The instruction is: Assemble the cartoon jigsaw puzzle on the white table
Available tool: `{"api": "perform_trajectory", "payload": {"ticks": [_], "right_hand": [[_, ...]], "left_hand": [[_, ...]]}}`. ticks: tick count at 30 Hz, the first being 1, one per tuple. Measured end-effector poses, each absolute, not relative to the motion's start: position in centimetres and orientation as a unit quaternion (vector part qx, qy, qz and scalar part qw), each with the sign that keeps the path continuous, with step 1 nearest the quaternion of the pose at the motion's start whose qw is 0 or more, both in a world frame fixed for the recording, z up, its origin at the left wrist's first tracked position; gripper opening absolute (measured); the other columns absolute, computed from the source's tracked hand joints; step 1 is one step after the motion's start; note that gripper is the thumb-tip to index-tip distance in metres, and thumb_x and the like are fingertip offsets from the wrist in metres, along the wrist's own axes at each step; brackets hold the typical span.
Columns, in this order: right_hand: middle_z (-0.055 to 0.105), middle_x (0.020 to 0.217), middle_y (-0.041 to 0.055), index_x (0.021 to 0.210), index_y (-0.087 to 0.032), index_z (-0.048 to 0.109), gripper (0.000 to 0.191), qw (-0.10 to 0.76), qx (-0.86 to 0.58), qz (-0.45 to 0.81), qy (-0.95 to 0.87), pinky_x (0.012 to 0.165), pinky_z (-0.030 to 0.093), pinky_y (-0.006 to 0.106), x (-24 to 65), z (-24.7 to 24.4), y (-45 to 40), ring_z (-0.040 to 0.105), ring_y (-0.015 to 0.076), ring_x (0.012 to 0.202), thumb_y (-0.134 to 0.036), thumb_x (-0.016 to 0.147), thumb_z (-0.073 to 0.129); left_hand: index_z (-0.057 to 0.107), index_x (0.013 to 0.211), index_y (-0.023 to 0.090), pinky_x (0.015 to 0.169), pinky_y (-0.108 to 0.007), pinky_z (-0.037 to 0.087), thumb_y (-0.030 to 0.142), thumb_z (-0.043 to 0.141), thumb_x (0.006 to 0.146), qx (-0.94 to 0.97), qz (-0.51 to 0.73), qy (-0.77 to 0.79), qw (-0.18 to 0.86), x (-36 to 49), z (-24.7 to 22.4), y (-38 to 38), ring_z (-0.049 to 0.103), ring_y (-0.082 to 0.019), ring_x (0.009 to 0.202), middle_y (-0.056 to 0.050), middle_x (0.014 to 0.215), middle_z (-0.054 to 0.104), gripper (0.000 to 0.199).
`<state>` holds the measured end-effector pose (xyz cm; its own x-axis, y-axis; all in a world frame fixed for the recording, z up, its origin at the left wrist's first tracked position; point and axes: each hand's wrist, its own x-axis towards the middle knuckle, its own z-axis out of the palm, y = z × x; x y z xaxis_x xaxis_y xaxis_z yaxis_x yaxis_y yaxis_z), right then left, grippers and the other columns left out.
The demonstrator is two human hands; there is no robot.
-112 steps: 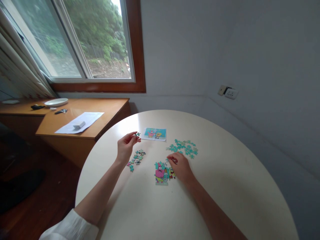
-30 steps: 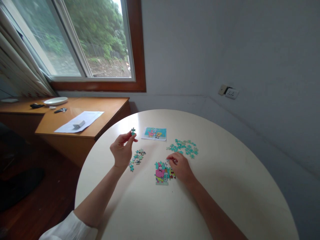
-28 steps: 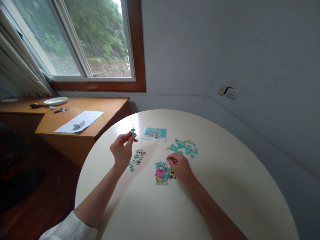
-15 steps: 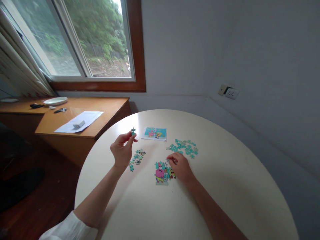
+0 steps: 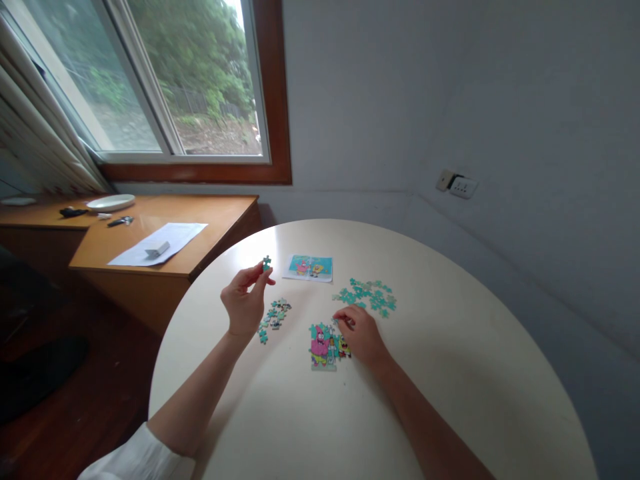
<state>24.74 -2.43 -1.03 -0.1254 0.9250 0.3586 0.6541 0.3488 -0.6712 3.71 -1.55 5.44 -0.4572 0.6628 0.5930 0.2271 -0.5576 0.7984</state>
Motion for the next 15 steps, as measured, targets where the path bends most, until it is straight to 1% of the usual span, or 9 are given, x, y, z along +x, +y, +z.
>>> {"api": "perform_trajectory", "payload": {"ticks": [15], "right_hand": [[0.061,0.07,0.0038,0.067,-0.02,0.062,0.017,0.385,-0.54,0.175,-0.728,0.061,0.046,0.028,24.71,-1.07,-2.35,0.054,0.0159,0.064,-0.021,0.069,0.046]], "left_hand": [[0.066,0.083,0.018,0.058,-0.027,0.052,0.029,0.064,0.07,0.504,0.722,0.452,0.144,3.71,5.31,-1.46,0.062,-0.013,0.055,-0.001,0.075,0.068,0.016]]}}
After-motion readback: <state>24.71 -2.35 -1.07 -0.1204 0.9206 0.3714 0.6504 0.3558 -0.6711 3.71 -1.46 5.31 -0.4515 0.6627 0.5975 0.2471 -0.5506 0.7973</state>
